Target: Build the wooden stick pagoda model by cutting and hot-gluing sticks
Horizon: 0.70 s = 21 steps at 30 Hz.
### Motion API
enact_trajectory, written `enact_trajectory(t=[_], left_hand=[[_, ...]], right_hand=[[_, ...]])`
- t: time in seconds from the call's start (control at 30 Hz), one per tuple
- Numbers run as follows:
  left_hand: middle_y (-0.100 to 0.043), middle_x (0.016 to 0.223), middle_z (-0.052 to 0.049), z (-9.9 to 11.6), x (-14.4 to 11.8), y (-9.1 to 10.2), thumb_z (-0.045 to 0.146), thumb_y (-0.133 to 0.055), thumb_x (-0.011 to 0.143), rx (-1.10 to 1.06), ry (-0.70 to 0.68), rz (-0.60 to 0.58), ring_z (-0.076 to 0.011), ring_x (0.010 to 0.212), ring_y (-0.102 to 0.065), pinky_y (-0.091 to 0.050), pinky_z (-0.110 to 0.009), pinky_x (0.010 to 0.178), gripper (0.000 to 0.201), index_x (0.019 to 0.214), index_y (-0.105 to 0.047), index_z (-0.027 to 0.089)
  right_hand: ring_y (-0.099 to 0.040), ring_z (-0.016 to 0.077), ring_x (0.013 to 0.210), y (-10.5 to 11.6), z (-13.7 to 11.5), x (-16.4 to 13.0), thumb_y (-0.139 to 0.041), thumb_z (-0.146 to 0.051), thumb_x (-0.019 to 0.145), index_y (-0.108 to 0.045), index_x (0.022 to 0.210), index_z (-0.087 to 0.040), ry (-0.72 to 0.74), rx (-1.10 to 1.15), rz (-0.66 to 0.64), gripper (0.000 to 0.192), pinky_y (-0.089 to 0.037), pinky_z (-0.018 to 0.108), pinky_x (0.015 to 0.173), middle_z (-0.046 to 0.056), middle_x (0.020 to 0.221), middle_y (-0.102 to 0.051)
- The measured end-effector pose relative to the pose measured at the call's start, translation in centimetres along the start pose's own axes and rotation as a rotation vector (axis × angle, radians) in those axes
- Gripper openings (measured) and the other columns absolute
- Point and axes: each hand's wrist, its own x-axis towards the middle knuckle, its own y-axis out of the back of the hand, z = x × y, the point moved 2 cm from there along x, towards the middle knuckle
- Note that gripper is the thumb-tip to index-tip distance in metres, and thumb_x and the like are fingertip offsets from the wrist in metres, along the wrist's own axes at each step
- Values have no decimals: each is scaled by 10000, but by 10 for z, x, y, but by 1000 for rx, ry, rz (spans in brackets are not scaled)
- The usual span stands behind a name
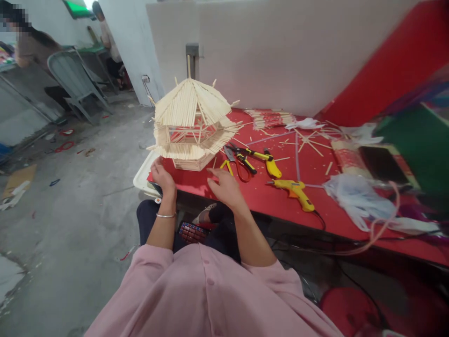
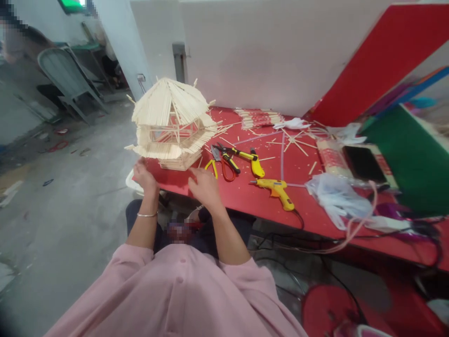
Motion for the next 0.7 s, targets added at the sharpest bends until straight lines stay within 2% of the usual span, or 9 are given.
enact_trajectory(t=[0.07,0.1,0.17,0.2,0.3,0.37,0.43,0.57,0.7], left_hand=[[-640,972,-44,11,-13,9,364,-241,1094,-12,-1,178,-157,993,-618,-476,-346,970,344,1047,-536,194],[-631,916,-31,19,-20,10,390,-288,1087,-21,-3,232,-151,908,-623,-497,-335,904,334,1011,-550,197],[-615,791,-6,36,-34,5,462,-385,1061,-45,-21,235,-142,738,-613,-523,-316,765,353,960,-602,202],[-621,756,-3,46,-41,0,491,-457,1035,-48,-33,194,-141,699,-614,-526,-306,721,354,919,-631,206],[-658,722,-11,67,-63,-25,467,-614,952,-1,-89,-107,-147,663,-622,-516,-288,657,290,816,-682,220],[-662,697,-8,70,-78,-42,429,-673,900,33,-61,-316,-155,658,-628,-520,-283,646,252,761,-700,221],[-640,648,5,64,-90,-54,397,-661,891,32,34,-433,-152,594,-611,-514,-275,593,219,770,-711,221],[-637,636,21,42,-105,-66,346,-639,873,30,136,-537,-143,560,-614,-531,-269,594,163,792,-705,222],[-625,622,26,29,-108,-67,358,-633,862,30,205,-547,-137,556,-621,-543,-266,602,175,784,-694,214]], right_hand=[[-689,220,1162,12,8,-11,-525,-322,918,-715,1319,-287,-36,1,-49,445,-523,347,1021,18,1257,-762],[-707,217,1127,19,12,-13,-523,-346,928,-718,1314,-303,-62,-11,-60,434,-537,341,988,10,1228,-774],[-713,239,1120,33,19,-11,-509,-380,946,-715,1321,-307,-122,-59,-55,434,-541,361,967,25,1210,-780],[-705,260,1145,39,22,-6,-498,-386,953,-710,1328,-301,-153,-93,-42,439,-535,384,973,43,1220,-776],[-658,339,1229,51,31,18,-476,-396,965,-691,1346,-245,-238,-207,4,463,-502,479,1007,126,1265,-745],[-642,377,1239,49,36,34,-506,-396,948,-680,1341,-197,-281,-267,1,474,-488,527,1010,184,1267,-728],[-654,389,1207,41,41,44,-582,-358,895,-675,1328,-172,-312,-306,-32,480,-493,542,995,213,1235,-730],[-669,382,1184,24,49,48,-661,-254,801,-665,1315,-152,-323,-310,-58,524,-506,518,984,248,1257,-704],[-689,360,1142,23,59,52,-694,-234,738,-715,1210,-157,-312,-195,-53,479,-503,482,992,211,1151,-746]])
